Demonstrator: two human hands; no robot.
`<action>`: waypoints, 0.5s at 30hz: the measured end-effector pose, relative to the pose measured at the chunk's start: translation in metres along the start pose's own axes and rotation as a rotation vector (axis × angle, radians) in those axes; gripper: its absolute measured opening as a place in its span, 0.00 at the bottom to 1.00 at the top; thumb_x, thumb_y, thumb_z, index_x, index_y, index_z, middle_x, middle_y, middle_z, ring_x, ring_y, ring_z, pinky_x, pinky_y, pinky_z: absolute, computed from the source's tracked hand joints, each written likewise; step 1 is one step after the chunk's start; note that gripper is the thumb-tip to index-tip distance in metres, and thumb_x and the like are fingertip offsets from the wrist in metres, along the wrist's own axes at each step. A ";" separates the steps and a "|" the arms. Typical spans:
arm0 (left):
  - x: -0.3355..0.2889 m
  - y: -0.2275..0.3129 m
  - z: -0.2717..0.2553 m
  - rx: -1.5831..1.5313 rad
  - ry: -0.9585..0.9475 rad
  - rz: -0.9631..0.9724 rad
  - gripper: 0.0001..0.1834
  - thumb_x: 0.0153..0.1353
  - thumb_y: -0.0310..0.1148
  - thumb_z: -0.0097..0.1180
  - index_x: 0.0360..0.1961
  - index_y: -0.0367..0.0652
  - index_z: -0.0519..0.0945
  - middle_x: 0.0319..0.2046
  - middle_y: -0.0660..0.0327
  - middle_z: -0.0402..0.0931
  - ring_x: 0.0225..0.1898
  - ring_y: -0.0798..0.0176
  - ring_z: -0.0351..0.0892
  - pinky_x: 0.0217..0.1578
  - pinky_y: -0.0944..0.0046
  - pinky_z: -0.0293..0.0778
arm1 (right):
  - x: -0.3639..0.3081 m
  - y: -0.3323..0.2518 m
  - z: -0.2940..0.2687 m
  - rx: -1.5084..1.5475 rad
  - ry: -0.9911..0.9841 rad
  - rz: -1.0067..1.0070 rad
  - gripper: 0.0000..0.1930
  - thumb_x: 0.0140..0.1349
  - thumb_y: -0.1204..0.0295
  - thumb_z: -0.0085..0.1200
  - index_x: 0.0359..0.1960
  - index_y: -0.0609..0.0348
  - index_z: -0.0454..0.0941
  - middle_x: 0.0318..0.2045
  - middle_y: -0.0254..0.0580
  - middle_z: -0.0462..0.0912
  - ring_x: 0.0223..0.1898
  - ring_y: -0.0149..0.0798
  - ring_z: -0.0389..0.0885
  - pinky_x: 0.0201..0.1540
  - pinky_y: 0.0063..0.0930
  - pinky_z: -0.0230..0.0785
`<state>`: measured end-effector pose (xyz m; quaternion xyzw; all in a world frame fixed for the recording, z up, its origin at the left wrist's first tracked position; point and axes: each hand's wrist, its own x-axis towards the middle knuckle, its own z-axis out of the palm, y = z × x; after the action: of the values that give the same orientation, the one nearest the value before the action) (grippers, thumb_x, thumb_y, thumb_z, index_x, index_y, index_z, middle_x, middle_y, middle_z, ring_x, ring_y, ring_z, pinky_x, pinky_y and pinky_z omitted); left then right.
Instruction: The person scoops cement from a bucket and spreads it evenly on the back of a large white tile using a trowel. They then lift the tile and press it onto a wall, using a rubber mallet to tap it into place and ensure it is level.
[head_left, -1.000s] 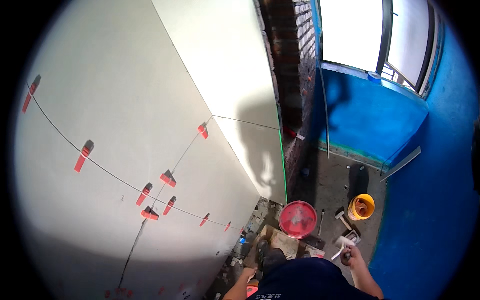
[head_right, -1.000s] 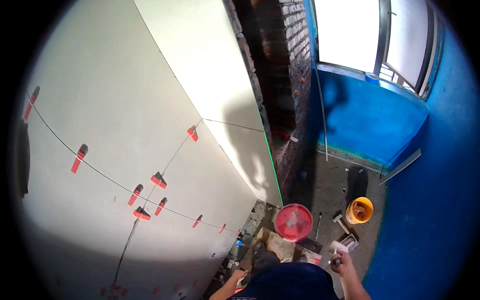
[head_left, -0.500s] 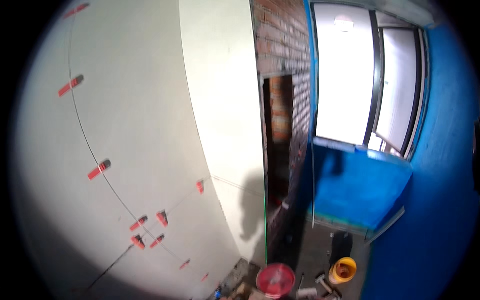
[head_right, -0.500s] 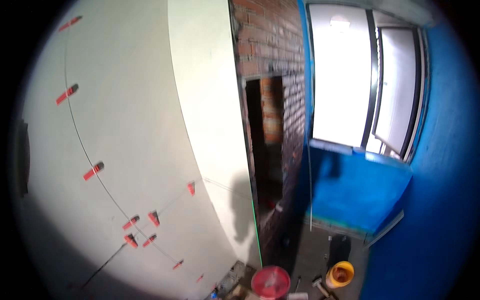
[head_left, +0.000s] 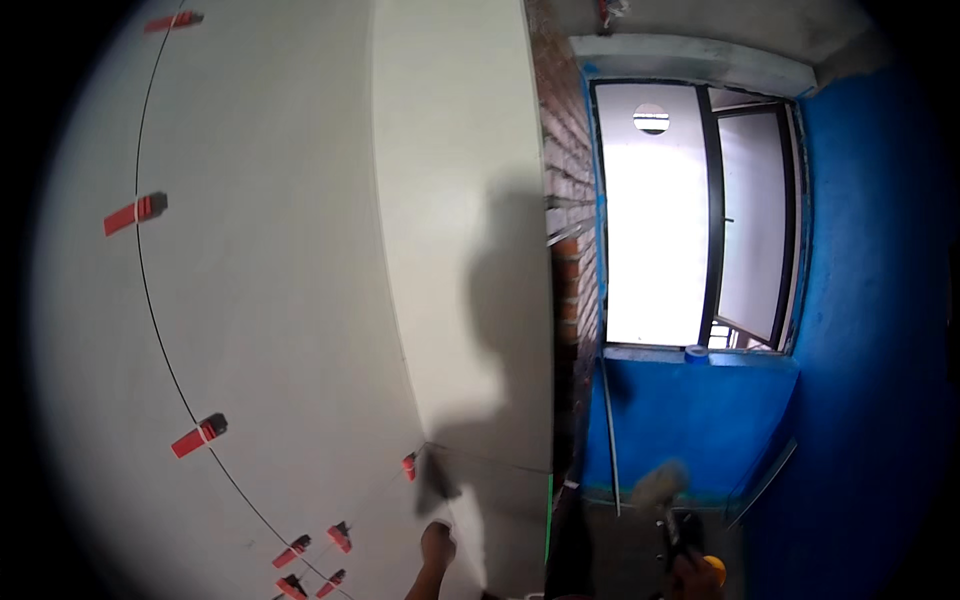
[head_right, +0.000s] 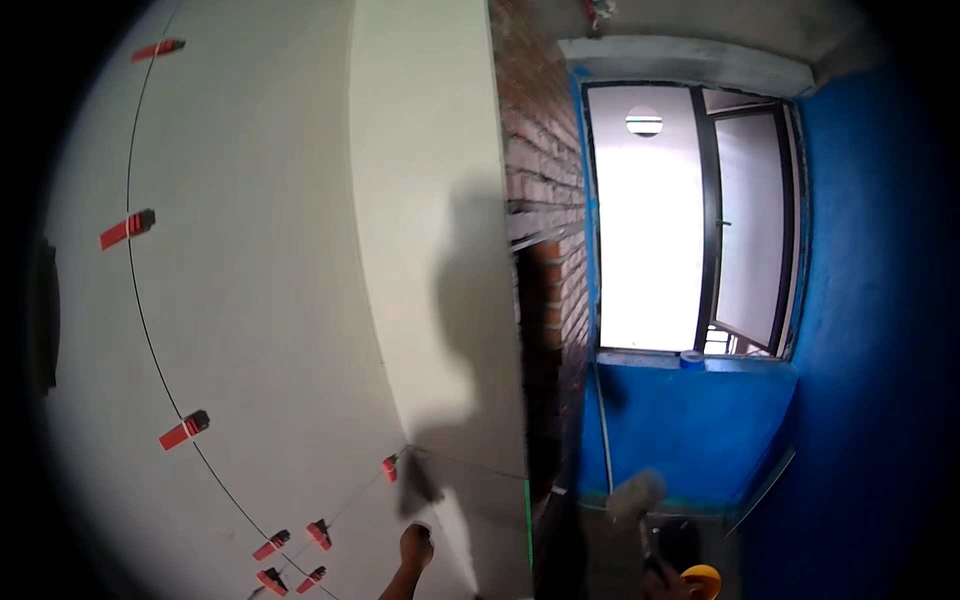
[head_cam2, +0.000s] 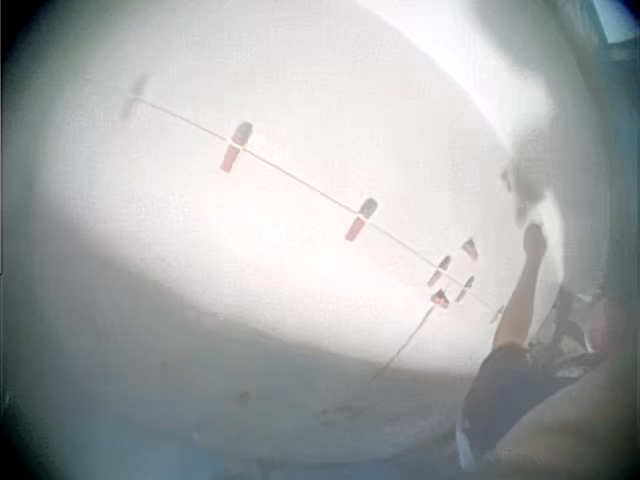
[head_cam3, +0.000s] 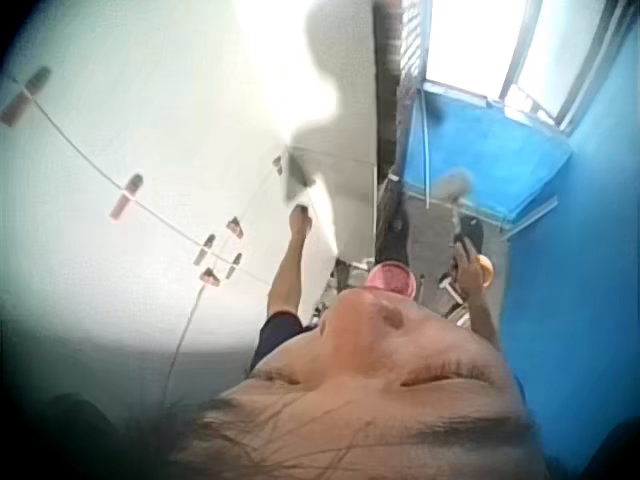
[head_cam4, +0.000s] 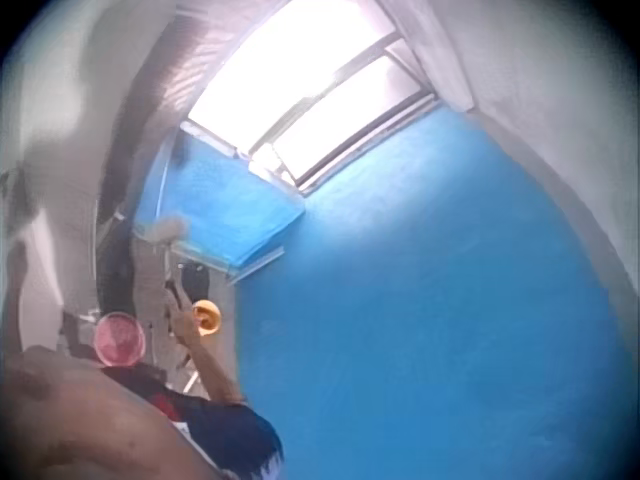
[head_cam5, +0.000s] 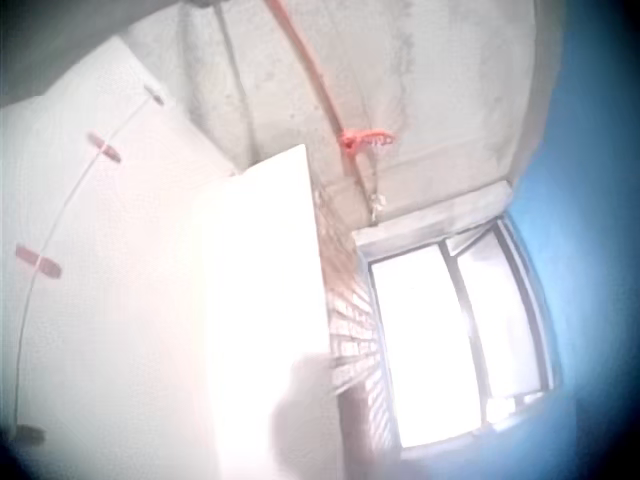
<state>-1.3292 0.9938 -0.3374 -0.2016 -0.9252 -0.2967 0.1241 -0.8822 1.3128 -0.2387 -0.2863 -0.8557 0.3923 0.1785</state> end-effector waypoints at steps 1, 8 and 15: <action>0.020 -0.009 -0.009 -0.162 0.064 -0.004 0.10 0.54 0.24 0.55 0.38 0.39 0.81 0.37 0.48 0.82 0.42 0.42 0.80 0.44 0.49 0.75 | 0.003 -0.032 0.008 -0.311 0.187 -0.301 0.29 0.55 0.76 0.58 0.62 0.51 0.71 0.68 0.54 0.61 0.53 0.48 0.75 0.49 0.42 0.74; 0.146 0.080 -0.127 -0.495 0.292 0.331 0.05 0.63 0.28 0.54 0.33 0.37 0.77 0.25 0.46 0.77 0.30 0.41 0.79 0.31 0.51 0.73 | 0.040 -0.212 0.058 0.524 0.163 -0.242 0.22 0.71 0.66 0.47 0.62 0.67 0.65 0.23 0.33 0.73 0.21 0.26 0.69 0.23 0.24 0.62; 0.267 0.190 -0.233 -0.260 0.976 0.817 0.19 0.64 0.30 0.57 0.54 0.33 0.73 0.49 0.39 0.72 0.50 0.36 0.74 0.51 0.46 0.72 | 0.123 -0.384 0.059 -0.055 0.435 -0.824 0.25 0.70 0.66 0.51 0.66 0.61 0.66 0.44 0.58 0.82 0.41 0.50 0.84 0.44 0.40 0.75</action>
<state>-1.4558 1.0749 0.0356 -0.3927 -0.5679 -0.3925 0.6077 -1.1428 1.1537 0.0314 -0.0029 -0.8510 0.1966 0.4870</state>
